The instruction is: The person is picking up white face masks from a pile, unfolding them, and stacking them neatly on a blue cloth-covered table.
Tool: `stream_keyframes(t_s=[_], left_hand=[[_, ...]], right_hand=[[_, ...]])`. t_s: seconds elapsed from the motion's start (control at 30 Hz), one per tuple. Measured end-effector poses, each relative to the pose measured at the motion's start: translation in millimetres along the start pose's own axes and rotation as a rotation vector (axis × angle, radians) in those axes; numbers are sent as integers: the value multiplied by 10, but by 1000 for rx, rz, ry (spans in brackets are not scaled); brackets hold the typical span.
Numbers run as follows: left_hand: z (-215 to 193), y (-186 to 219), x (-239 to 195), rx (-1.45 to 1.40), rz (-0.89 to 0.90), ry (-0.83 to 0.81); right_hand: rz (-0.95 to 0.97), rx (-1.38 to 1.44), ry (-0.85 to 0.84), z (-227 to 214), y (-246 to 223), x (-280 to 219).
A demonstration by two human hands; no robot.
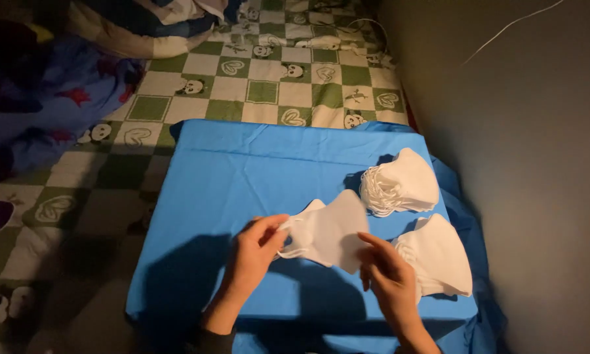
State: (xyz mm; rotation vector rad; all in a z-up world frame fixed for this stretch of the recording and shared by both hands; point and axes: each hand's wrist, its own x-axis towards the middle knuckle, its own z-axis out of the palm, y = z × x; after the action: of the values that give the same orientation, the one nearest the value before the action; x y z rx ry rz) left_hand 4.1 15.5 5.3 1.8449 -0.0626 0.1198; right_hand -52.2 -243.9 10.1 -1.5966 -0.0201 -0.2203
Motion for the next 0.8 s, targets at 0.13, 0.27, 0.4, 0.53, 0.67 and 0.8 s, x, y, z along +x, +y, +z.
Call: stream_keyframes(t_s=[0.13,0.27,0.4,0.53,0.67,0.8], left_hand=[[-32,-199,23,132,61,52],[-12,-385,20,299,237,122],[-57,-438,38,332,218,121],[-63,-442,18,382,115,55],[-8,-629,12,445,128,29],[-9,-740,21,484,215,38]], right_hand=[[114,-253,-4,196,104,89],[-2,-565,-6,256,401,132],[-25,-603,-26,310,534,158],[-54,-687,-47,321,678,200],[4,-843,-111,314,672,215],[61,-966,-158,308,703,235]])
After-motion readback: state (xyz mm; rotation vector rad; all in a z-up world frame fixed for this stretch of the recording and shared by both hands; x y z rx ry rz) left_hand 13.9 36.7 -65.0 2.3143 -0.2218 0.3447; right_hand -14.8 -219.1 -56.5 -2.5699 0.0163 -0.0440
